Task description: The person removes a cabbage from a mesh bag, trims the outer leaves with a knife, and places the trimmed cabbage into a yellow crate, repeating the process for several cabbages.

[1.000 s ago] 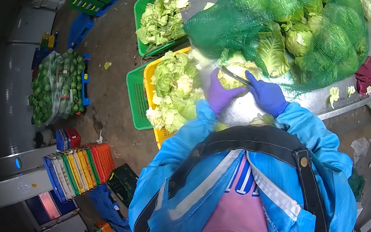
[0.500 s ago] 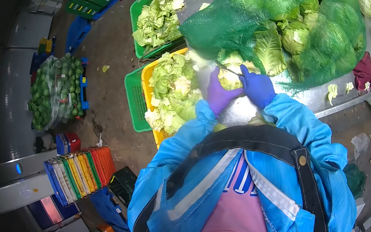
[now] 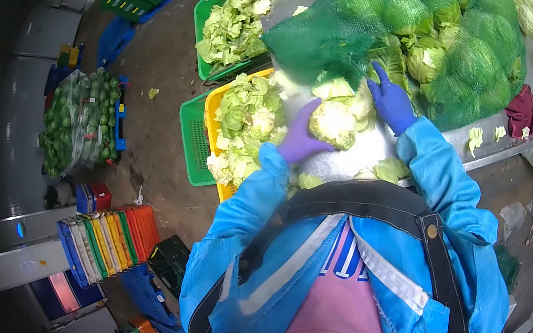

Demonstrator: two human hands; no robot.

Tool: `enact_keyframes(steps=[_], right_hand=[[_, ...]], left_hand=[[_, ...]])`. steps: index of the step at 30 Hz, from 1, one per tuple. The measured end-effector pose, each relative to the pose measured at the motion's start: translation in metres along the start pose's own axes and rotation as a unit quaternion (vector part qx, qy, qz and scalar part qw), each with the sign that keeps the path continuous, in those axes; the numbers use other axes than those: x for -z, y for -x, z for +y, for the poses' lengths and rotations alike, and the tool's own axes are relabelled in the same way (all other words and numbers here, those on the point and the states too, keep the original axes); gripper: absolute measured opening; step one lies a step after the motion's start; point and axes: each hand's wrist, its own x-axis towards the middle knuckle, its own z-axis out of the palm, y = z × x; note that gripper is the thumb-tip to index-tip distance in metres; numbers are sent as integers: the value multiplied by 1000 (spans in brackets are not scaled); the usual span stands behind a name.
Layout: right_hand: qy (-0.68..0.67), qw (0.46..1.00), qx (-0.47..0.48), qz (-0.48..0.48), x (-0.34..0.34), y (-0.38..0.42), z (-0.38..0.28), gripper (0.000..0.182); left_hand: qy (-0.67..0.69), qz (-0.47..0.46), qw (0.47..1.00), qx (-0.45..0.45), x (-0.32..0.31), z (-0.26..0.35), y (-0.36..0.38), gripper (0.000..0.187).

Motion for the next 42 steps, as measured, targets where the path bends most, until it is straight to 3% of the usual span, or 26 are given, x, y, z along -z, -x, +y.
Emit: enact_keyframes(steps=[1, 2, 3, 5, 7, 9, 11, 12, 14, 16, 17, 19, 20, 28, 34, 37, 39, 40, 41, 42], right_hand=[[-7, 999, -43, 20, 10, 9, -21, 45], [13, 1000, 16, 21, 12, 12, -25, 44], [13, 1000, 15, 22, 2, 10, -14, 44], [-68, 984, 165, 0, -40, 5, 24, 39], [-62, 984, 159, 52, -50, 9, 29, 40], [-278, 958, -11, -61, -43, 11, 24, 43], [-287, 955, 43, -57, -49, 10, 30, 45], [-264, 961, 81, -22, -50, 13, 29, 44], [-238, 964, 118, 14, -49, 22, 28, 43], [45, 973, 192, 122, -48, 38, 30, 42], [45, 973, 192, 121, -44, 47, 26, 42], [66, 990, 122, 18, -34, 59, 21, 42], [63, 984, 163, 42, -39, 58, 30, 46], [105, 980, 170, -2, -37, 37, 29, 56], [147, 973, 178, 29, -41, 28, 20, 50], [181, 970, 163, -7, -38, 25, 13, 45], [232, 959, 161, 30, -47, 16, 22, 35], [95, 995, 43, -2, -42, 0, 28, 37], [-43, 996, -75, -34, -37, -17, 37, 42], [76, 997, -2, -3, -35, -23, 46, 43]], left_hand=[[-47, -36, 998, -28, 4, -1, -1, 109], [-47, -36, 998, -28, 6, -2, -2, 109], [29, -45, 999, -3, 7, -3, -4, 106], [104, -60, 993, 20, 5, -14, -5, 103], [16, -16, 1000, -2, -7, -36, -6, 96], [62, 8, 998, 7, -34, -16, -5, 98], [-58, 124, 991, 3, -47, 1, -8, 104], [-50, 156, 985, 57, -52, -6, -13, 109], [-75, 146, 984, 67, -48, 6, -17, 108], [-99, 138, 983, 77, -45, 10, -20, 108], [-93, 134, 983, 84, -45, 7, -20, 107], [-90, 128, 983, 92, -42, 0, -20, 107], [-87, 124, 986, 73, -41, -5, -20, 107], [-40, 74, 994, 73, -33, -8, -25, 105], [-72, 76, 993, 61, -34, -4, -26, 102], [-66, 73, 993, 57, -35, -1, -24, 103], [-102, 98, 989, 52, -41, 9, -20, 103], [-132, 98, 986, 8, -50, 4, -16, 101], [-160, 100, 981, -36, -57, 5, -10, 100], [-158, 99, 982, -36, -58, 5, -3, 99]])
